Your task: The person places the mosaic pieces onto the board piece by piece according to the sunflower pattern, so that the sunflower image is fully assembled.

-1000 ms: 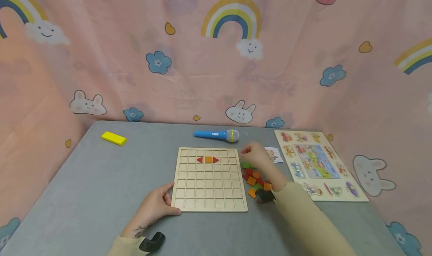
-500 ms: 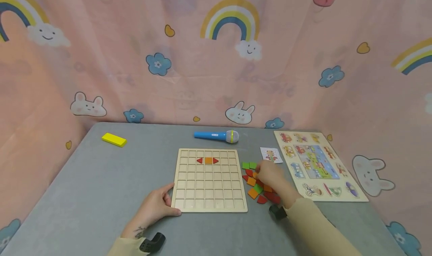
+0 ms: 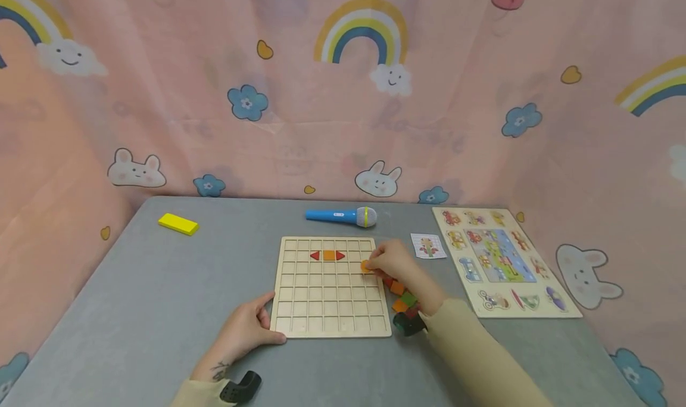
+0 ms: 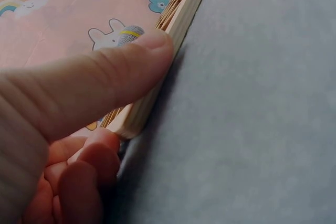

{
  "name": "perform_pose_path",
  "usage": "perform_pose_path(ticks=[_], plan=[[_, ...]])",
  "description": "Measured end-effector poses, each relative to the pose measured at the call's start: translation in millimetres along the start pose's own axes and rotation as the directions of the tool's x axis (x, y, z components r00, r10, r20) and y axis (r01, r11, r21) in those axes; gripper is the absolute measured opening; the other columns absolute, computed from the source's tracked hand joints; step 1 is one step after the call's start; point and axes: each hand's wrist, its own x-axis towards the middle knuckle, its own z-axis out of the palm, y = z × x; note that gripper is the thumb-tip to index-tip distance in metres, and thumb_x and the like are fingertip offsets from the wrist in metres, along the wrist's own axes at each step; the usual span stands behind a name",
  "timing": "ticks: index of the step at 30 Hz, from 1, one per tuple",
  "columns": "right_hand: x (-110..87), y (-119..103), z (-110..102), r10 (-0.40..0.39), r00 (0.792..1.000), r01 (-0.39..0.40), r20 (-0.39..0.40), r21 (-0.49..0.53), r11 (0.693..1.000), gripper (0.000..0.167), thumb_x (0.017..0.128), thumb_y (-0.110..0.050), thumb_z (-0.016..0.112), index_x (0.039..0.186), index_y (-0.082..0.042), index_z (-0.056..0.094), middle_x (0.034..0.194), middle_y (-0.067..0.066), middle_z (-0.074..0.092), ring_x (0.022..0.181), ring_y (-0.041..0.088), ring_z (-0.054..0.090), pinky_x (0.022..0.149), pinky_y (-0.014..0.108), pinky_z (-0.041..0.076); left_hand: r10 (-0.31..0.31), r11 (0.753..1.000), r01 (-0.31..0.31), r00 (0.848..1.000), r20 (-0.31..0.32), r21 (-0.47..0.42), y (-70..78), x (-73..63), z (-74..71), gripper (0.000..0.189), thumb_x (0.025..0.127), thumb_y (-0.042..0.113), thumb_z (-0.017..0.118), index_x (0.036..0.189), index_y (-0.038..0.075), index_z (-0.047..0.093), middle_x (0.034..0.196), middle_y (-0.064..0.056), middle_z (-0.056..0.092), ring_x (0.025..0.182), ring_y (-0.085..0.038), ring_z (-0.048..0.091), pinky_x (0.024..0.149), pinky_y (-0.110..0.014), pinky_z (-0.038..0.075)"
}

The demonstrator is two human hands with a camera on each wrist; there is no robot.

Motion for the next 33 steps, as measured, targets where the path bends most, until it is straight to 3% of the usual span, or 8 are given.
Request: perform_pose_path(ticks=[6,9,18,24,28,33], plan=[[13.3,-21.5,46.8,-0.058,0.998,0.06,-0.02,0.067,0.996,0.011,0.079,-0.006,0.07,0.073,0.0,0.063,0.058,0.004,0.057,0.049,0.011,0.051,0.05,0.024,0.046,0.009,1.0,-0.009,1.0,-0.002,-0.003,0.0,-0.8,0.3,0.098,0.051,0.013,0.089,0.137,0.002,0.044,0.059,-0.001,0.05,0.052,-0.014,0.043,0.048,-0.025,0.033],[17.3,-26.0,62.6,-0.059,0.998,0.061,-0.039,0.048,0.997,0.014,0.079,-0.006,0.071,0.071,-0.002,0.06,0.058,0.004,0.057,0.047,0.011,0.05,0.048,0.023,0.044,0.006,1.0,-0.006,1.0,-0.001,-0.006,-0.2,-1.1,0.7,0.098,0.05,0.013,0.09,0.137,0.001,0.044,0.06,-0.001,0.05,0.052,-0.014,0.043,0.048,-0.025,0.033],[22.1,-36.1,76.2,-0.032,0.995,0.023,-0.099,-0.092,0.996,0.023,0.077,-0.012,0.074,0.059,-0.006,0.059,0.052,0.0,0.051,0.045,0.013,0.045,0.044,0.023,0.034,0.0,1.0,0.0,1.0,-0.005,-0.01,-1.3,-0.4,0.1,0.099,0.051,0.013,0.09,0.138,0.002,0.043,0.061,-0.002,0.05,0.053,-0.014,0.042,0.048,-0.025,0.033],[14.8,-36.1,65.2,-0.058,0.993,0.043,-0.099,-0.153,0.987,0.025,0.077,-0.014,0.073,0.057,-0.006,0.06,0.054,-0.001,0.049,0.05,0.013,0.043,0.046,0.023,0.033,-0.003,1.0,0.003,1.0,0.005,-0.01,0.2,-1.0,0.0,0.099,0.051,0.013,0.089,0.138,0.003,0.043,0.06,-0.002,0.05,0.052,-0.014,0.042,0.048,-0.025,0.033],[6.7,-33.0,35.0,-0.095,0.993,0.08,-0.076,-0.175,0.981,0.013,0.08,-0.014,0.068,0.073,-0.003,0.069,0.072,0.004,0.06,0.062,0.015,0.048,0.053,0.026,0.039,-0.009,1.0,0.009,1.0,0.013,-0.016,1.4,-0.8,0.1,0.099,0.052,0.013,0.089,0.138,0.002,0.043,0.06,-0.002,0.05,0.052,-0.014,0.042,0.047,-0.025,0.033],[-1.6,-11.3,-5.2,-0.093,0.994,0.074,-0.059,-0.259,0.963,0.016,0.081,-0.014,0.067,0.089,0.001,0.069,0.089,0.01,0.064,0.071,0.018,0.054,0.059,0.029,0.045,-0.017,1.0,0.017,1.0,0.005,-0.011,0.4,-0.4,-1.5,0.099,0.052,0.013,0.089,0.138,0.003,0.042,0.06,-0.002,0.05,0.052,-0.014,0.042,0.048,-0.025,0.033]])
